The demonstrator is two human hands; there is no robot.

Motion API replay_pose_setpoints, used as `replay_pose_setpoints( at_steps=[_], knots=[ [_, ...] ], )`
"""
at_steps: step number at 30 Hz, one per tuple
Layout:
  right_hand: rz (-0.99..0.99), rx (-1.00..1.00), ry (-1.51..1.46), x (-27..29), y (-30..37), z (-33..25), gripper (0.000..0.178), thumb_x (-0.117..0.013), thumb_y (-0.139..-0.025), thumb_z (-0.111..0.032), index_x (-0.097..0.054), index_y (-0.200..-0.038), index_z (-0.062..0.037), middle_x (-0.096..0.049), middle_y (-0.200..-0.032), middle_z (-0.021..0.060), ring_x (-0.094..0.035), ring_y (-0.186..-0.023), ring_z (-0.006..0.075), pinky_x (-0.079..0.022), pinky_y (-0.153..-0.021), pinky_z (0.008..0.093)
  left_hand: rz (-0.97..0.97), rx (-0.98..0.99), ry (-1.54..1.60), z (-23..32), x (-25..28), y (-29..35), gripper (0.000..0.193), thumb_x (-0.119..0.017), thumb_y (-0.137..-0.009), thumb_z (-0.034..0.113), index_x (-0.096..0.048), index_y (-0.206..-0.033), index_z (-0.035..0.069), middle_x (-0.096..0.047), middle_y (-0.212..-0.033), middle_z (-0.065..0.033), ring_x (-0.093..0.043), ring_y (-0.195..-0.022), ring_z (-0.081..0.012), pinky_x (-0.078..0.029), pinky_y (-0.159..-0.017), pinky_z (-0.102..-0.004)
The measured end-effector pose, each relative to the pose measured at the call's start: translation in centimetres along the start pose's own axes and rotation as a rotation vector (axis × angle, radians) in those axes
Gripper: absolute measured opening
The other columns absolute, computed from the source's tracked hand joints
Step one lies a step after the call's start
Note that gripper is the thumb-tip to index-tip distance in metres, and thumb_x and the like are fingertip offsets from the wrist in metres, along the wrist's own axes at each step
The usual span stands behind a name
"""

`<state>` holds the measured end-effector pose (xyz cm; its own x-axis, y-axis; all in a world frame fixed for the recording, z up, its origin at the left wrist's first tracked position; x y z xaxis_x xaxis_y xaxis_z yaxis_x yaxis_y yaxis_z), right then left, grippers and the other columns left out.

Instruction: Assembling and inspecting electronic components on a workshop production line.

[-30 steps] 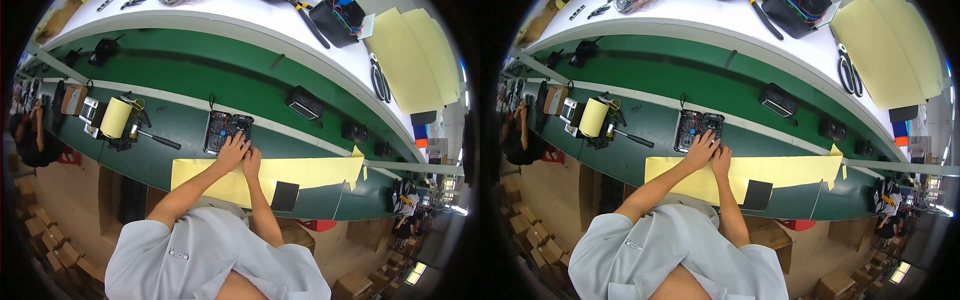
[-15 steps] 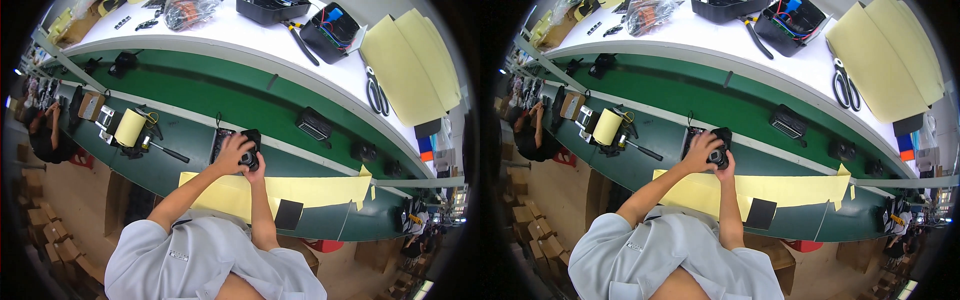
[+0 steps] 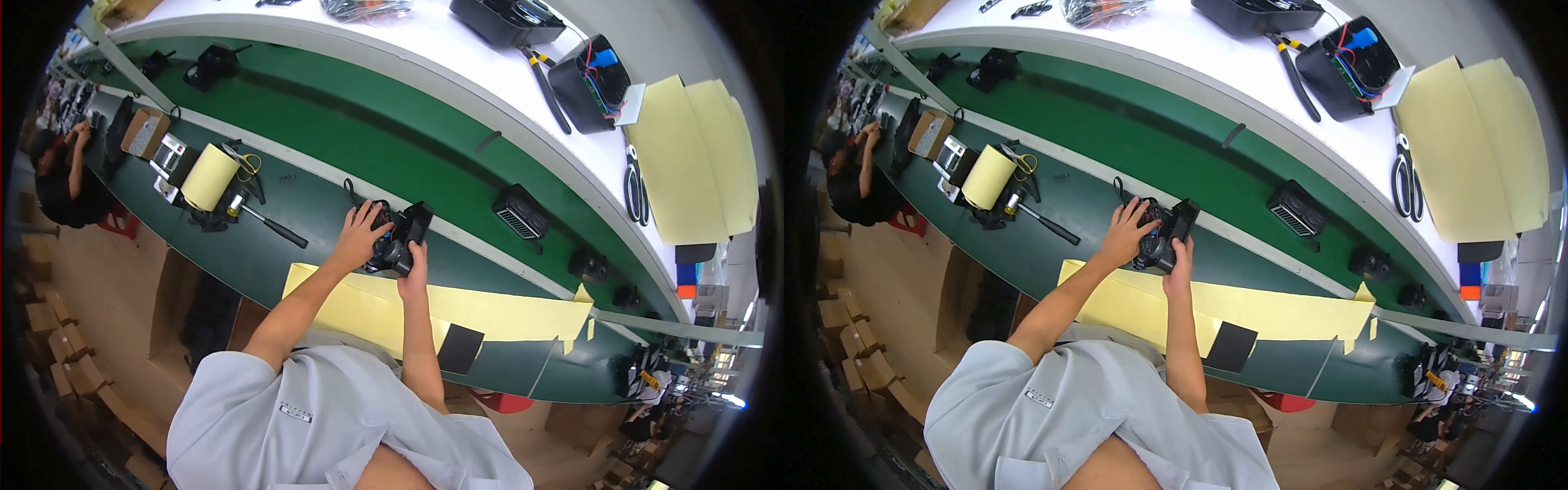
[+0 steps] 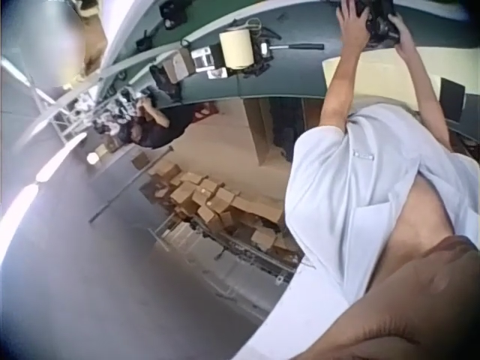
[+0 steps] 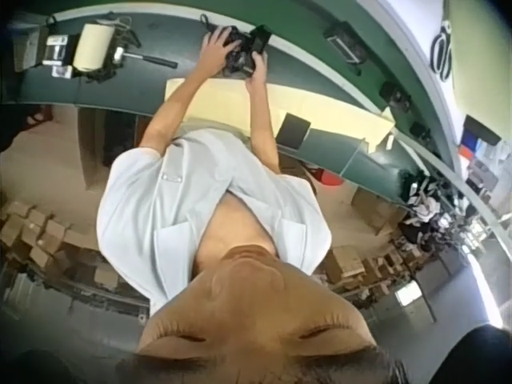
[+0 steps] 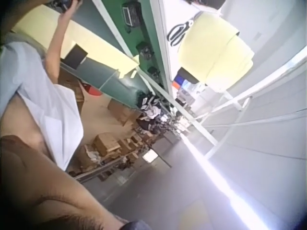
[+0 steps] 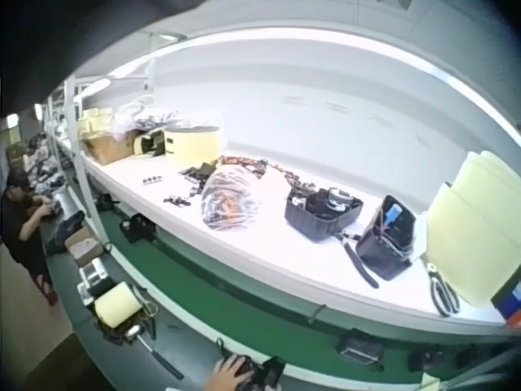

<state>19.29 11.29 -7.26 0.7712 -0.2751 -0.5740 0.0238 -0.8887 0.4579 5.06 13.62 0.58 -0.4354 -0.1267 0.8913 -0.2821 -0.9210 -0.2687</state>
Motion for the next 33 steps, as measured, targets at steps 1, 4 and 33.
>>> replay_pose_setpoints(
  at_steps=[1, 4, 33],
  knots=[
    [-0.013, 0.022, 0.02, -0.3, 0.1, -0.1, 0.057, -0.058, -0.095, -0.018, -0.037, -0.146, -0.0067, -0.058, -0.127, 0.0098, -0.061, -0.111, 0.0195, -0.05, -0.096, 0.0347, 0.014, 0.011, 0.031, -0.2, -0.3, -0.2, 0.053, -0.069, -0.073, 0.005, -0.068, -0.123, 0.022, -0.044, -0.149, -0.0145, -0.034, -0.143, -0.0376, -0.03, -0.111, -0.0575],
    [0.017, 0.005, 0.107, -0.5, 0.8, -0.3, 0.058, -0.058, -0.095, -0.018, -0.036, -0.147, -0.0059, -0.057, -0.128, 0.0099, -0.061, -0.111, 0.0197, -0.05, -0.096, 0.034, 0.03, 0.042, 0.02, -0.8, -0.6, -0.4, 0.052, -0.069, -0.074, 0.005, -0.068, -0.123, 0.02, -0.044, -0.15, -0.0143, -0.032, -0.143, -0.0373, -0.029, -0.112, -0.0573],
    [0.067, 0.465, 1.287, -6.6, 0.4, -2.9, 0.081, -0.075, -0.079, -0.025, -0.039, -0.149, -0.0088, -0.044, -0.135, 0.0283, -0.048, -0.123, 0.0433, -0.04, -0.106, 0.0468, 0.127, 0.177, 0.149, -5.2, 0.5, -0.6, 0.022, -0.069, -0.076, 0.014, -0.075, -0.096, 0.006, -0.051, -0.144, -0.0143, -0.034, -0.141, -0.0392, -0.032, -0.107, -0.055]
  ],
)
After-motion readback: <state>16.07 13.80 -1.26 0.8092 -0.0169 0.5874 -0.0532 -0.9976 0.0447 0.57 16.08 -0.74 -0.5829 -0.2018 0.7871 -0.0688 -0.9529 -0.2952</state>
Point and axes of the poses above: each hand's wrist, its own y-axis away from the middle knuckle, its own x-axis out of the back of the hand, z = x × y, the point moved 9 cm from there along -y, towards the middle knuckle
